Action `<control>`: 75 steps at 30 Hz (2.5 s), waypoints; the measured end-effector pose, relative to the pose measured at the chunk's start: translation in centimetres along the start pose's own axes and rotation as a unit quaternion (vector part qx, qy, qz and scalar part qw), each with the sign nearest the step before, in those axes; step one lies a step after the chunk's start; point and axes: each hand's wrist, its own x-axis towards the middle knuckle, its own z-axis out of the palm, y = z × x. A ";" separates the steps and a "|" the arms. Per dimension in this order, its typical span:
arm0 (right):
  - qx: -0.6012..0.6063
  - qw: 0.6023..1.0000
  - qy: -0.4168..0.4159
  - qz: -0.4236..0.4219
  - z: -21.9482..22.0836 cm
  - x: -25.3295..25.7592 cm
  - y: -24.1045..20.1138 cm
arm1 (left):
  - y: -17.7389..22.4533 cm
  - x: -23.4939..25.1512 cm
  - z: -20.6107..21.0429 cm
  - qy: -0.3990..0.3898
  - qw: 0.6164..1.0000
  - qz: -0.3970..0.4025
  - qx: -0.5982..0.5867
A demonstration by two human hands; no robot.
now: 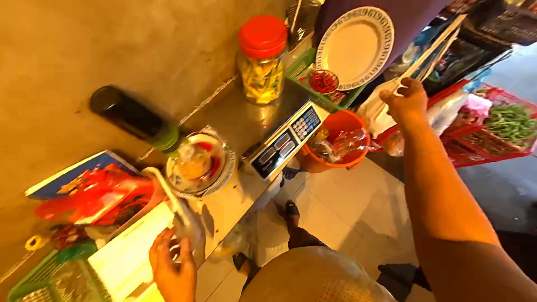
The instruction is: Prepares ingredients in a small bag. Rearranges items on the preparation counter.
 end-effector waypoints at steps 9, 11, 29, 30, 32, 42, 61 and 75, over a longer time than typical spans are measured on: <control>-0.039 0.999 -0.022 -0.017 1.6 17.3 2.3 | 5.8 4.9 5.4 0.029 0.979 -0.199 0.016; -0.036 0.998 -0.034 -0.031 2.6 18.5 2.0 | 5.6 6.0 5.6 0.036 0.973 -0.230 -0.006; 0.121 0.976 -0.038 -0.179 -5.7 -0.4 -5.3 | 2.4 13.3 6.3 -0.006 0.920 -0.371 -0.125; 0.159 0.974 -0.087 -0.139 -5.4 -2.5 -5.5 | 2.5 13.5 6.4 -0.020 0.923 -0.366 -0.114; 0.207 0.952 -0.222 -0.045 -3.5 -6.2 -5.6 | 2.2 13.8 6.3 -0.038 0.928 -0.354 -0.105; 0.122 0.827 -0.529 0.147 8.3 -15.8 -8.0 | -0.9 15.6 7.2 -0.013 0.933 -0.319 -0.169; 0.195 0.770 -0.563 0.229 17.0 -23.3 -9.0 | 0.7 15.0 5.6 0.071 0.900 -0.289 -0.318; 0.024 0.765 -0.640 0.068 24.7 -22.3 -11.8 | 1.7 14.2 3.5 0.048 0.905 -0.268 -0.327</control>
